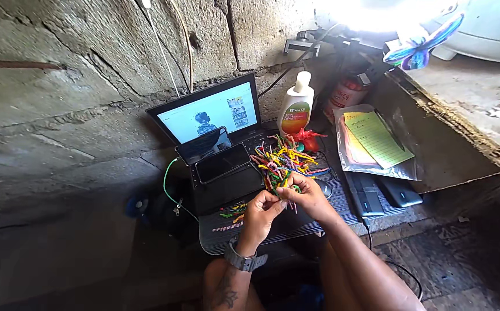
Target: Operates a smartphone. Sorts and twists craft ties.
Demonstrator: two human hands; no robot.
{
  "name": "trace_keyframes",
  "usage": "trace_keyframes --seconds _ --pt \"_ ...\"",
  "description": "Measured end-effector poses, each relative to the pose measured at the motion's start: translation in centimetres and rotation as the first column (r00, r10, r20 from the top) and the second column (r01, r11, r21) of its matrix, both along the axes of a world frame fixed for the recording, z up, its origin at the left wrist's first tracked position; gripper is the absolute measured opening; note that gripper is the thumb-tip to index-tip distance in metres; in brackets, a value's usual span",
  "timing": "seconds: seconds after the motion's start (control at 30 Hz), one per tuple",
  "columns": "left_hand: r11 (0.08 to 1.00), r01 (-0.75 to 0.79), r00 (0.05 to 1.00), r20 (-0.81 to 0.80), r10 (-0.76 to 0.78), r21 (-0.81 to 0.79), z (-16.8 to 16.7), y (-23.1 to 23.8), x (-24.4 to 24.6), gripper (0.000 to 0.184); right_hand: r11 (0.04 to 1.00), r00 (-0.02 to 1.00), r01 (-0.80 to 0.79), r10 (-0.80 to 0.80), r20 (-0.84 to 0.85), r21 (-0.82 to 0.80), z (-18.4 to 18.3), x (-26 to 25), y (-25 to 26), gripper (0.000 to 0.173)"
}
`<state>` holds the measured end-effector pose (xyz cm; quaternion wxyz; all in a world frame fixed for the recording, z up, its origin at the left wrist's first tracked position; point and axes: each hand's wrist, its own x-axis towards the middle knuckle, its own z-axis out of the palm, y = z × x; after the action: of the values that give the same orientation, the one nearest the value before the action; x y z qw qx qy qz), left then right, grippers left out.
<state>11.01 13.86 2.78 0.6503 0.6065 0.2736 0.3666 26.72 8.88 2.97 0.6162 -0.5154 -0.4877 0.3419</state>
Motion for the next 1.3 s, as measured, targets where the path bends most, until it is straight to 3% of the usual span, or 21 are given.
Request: trace_keyframes --seconds 0.07,0.1,0.17,0.27,0.33,0.57,0.73,0.97,1.3 --pt "0.957 -0.09 0.972 -0.186 0.145 0.276 -0.3 -0.1 0.1 0.009 0.994 0.995 0.073 -0.067 0.073 -0.078 0.1 -0.4 0.1 0.021" --pt "0.939 -0.1 0.957 -0.226 0.181 0.329 -0.4 -0.2 0.1 0.011 0.992 0.994 0.076 -0.067 0.089 -0.105 0.1 -0.5 0.2 0.022" --pt "0.966 -0.079 0.956 -0.256 0.142 0.244 -0.3 -0.2 0.1 0.012 0.99 0.995 0.043 -0.03 0.094 -0.137 0.1 -0.3 0.3 0.021" --pt "0.998 -0.008 0.991 -0.136 0.0 -0.06 -0.2 0.2 0.1 0.007 0.983 0.997 -0.068 0.075 0.034 -0.169 0.2 0.3 0.3 0.018" --pt "0.99 0.003 0.997 -0.077 -0.014 -0.141 -0.3 0.2 0.1 0.006 0.977 0.991 -0.133 0.132 -0.018 -0.167 0.2 0.4 0.3 0.016" --pt "0.996 -0.06 0.998 -0.011 0.059 -0.059 -0.4 0.0 0.2 0.006 0.988 0.989 -0.125 0.117 -0.086 -0.095 0.3 0.2 0.1 0.02" --pt "0.996 -0.071 0.997 -0.002 0.071 -0.045 -0.5 -0.2 0.5 0.004 0.997 0.985 -0.049 0.039 -0.167 -0.056 0.4 -0.1 0.0 0.011" --pt "0.979 0.045 0.997 -0.057 -0.058 -0.196 0.4 -0.1 0.0 0.017 0.96 0.934 -0.242 0.27 -0.233 0.142 -0.6 0.9 0.0 0.032" --pt "0.958 0.149 0.987 -0.019 -0.159 -0.245 0.4 -0.2 -0.2 0.015 0.978 0.968 -0.199 0.207 -0.143 0.065 -0.1 0.8 -0.1 0.043"
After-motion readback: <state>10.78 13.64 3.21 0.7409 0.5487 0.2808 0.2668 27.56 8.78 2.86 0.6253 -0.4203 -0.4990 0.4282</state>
